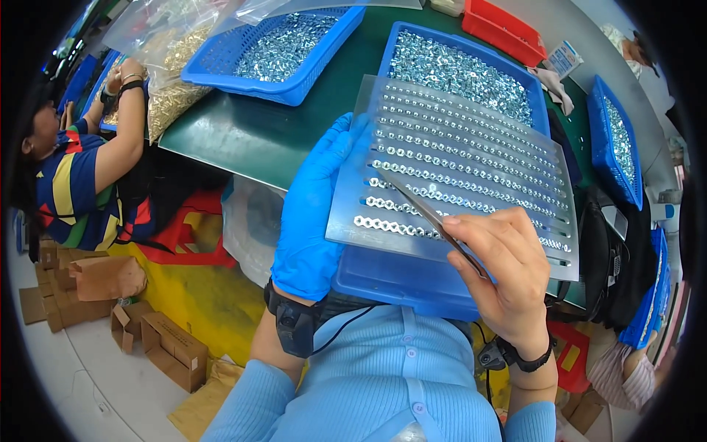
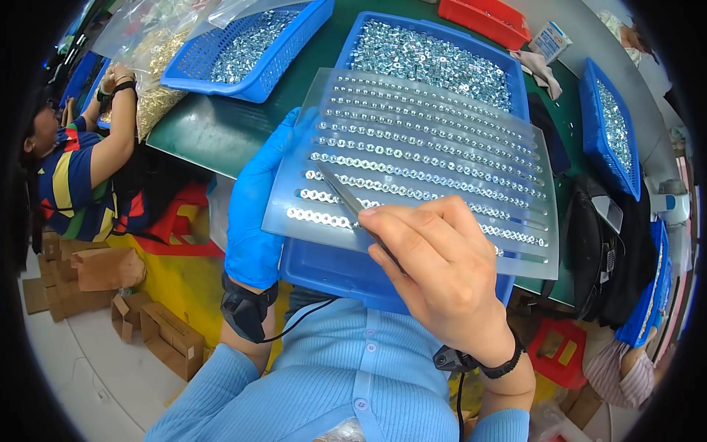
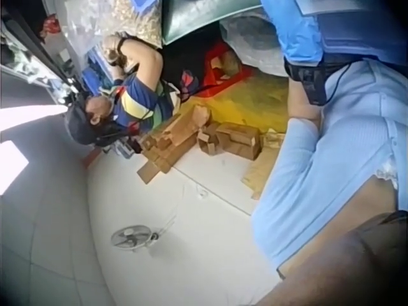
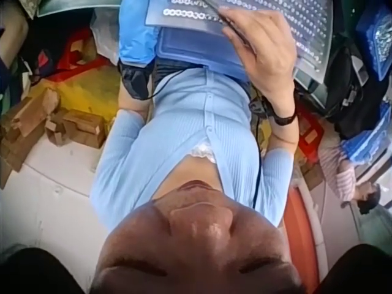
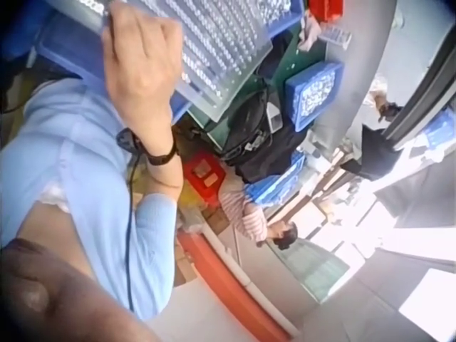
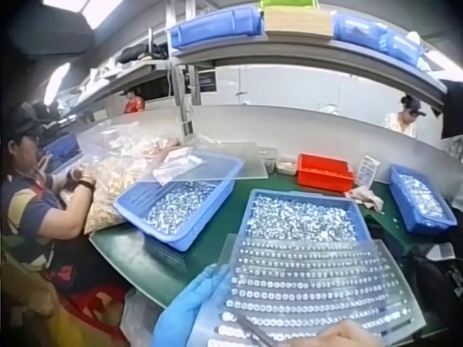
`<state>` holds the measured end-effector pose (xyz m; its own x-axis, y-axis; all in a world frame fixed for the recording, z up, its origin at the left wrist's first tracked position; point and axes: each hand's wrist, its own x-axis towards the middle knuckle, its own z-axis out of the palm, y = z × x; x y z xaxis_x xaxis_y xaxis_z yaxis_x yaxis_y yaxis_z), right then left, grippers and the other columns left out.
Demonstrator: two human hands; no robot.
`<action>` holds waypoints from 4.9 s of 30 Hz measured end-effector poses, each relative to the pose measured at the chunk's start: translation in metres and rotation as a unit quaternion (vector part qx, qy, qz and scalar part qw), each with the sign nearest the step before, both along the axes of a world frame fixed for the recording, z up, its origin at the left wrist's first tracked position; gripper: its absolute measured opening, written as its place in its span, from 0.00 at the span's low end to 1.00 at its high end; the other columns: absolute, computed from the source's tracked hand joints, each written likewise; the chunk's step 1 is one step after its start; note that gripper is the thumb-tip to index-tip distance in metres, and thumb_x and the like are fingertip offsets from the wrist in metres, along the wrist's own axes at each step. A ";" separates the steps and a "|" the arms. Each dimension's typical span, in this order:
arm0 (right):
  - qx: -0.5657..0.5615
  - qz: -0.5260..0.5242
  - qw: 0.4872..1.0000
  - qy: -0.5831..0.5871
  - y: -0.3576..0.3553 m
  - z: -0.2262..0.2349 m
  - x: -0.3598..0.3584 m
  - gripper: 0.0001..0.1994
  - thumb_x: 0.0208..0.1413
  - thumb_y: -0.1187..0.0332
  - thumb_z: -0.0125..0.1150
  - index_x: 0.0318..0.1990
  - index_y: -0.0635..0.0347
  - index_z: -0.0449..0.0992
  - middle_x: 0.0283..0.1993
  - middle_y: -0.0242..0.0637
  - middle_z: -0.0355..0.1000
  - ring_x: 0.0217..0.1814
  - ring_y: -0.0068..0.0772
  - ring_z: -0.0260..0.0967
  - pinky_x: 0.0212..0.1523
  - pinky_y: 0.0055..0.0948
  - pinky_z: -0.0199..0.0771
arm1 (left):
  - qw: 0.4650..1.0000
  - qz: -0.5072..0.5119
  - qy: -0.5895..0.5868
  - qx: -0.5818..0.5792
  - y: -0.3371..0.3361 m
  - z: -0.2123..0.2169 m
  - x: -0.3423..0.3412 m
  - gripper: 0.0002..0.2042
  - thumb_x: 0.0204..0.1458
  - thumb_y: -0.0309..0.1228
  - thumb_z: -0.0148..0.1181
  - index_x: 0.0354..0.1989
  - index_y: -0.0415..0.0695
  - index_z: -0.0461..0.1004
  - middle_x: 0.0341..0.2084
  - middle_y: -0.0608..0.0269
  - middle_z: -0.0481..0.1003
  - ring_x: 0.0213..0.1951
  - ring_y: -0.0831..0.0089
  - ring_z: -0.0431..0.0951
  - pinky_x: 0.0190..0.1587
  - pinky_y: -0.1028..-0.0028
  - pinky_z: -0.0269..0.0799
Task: The person holds a transparent template over a blue tray and uses tweezers to place small metal components into the slots. After filling the slots, the person uses the tweezers to push the components through the template and back into the tray.
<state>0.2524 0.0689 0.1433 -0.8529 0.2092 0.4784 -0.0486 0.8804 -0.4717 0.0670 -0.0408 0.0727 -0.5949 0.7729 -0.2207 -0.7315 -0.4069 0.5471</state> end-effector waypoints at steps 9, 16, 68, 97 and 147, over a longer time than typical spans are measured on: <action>0.019 0.005 1.000 0.016 0.007 -0.002 0.005 0.20 0.40 0.79 0.72 0.46 0.63 0.79 0.41 0.38 0.79 0.35 0.38 0.71 0.37 0.31 0.71 | 1.000 -0.005 0.004 0.005 0.000 0.003 0.002 0.20 0.67 0.32 0.48 0.66 0.41 0.62 0.61 0.55 0.70 0.58 0.66 0.73 0.62 0.67 0.70; 0.003 -0.018 1.000 0.000 0.014 0.000 0.021 0.19 0.42 0.79 0.71 0.46 0.62 0.79 0.41 0.37 0.80 0.36 0.37 0.71 0.39 0.31 0.71 | 1.000 0.001 -0.008 -0.005 -0.001 0.003 0.001 0.21 0.67 0.32 0.49 0.67 0.41 0.61 0.61 0.54 0.70 0.58 0.66 0.74 0.61 0.67 0.71; -0.035 -0.136 0.990 -0.016 0.066 0.002 0.130 0.17 0.43 0.78 0.70 0.44 0.63 0.81 0.40 0.38 0.81 0.38 0.37 0.74 0.41 0.31 0.70 | 0.997 -0.020 0.059 -0.047 -0.004 0.001 -0.004 0.23 0.67 0.32 0.47 0.69 0.38 0.60 0.63 0.55 0.68 0.58 0.68 0.73 0.63 0.69 0.69; -0.052 -0.178 0.983 -0.013 0.087 0.002 0.176 0.16 0.44 0.80 0.67 0.44 0.65 0.80 0.40 0.40 0.80 0.38 0.35 0.71 0.38 0.29 0.70 | 0.988 -0.007 0.106 -0.112 -0.004 0.004 -0.004 0.22 0.67 0.32 0.48 0.67 0.39 0.63 0.58 0.56 0.72 0.53 0.72 0.77 0.55 0.72 0.77; 0.000 0.033 0.999 -0.005 -0.001 0.008 0.009 0.19 0.40 0.78 0.71 0.44 0.61 0.80 0.41 0.36 0.80 0.35 0.38 0.71 0.36 0.32 0.71 | 1.000 0.012 0.021 -0.012 0.001 0.009 0.002 0.22 0.68 0.33 0.47 0.67 0.38 0.61 0.61 0.55 0.69 0.58 0.68 0.74 0.61 0.69 0.70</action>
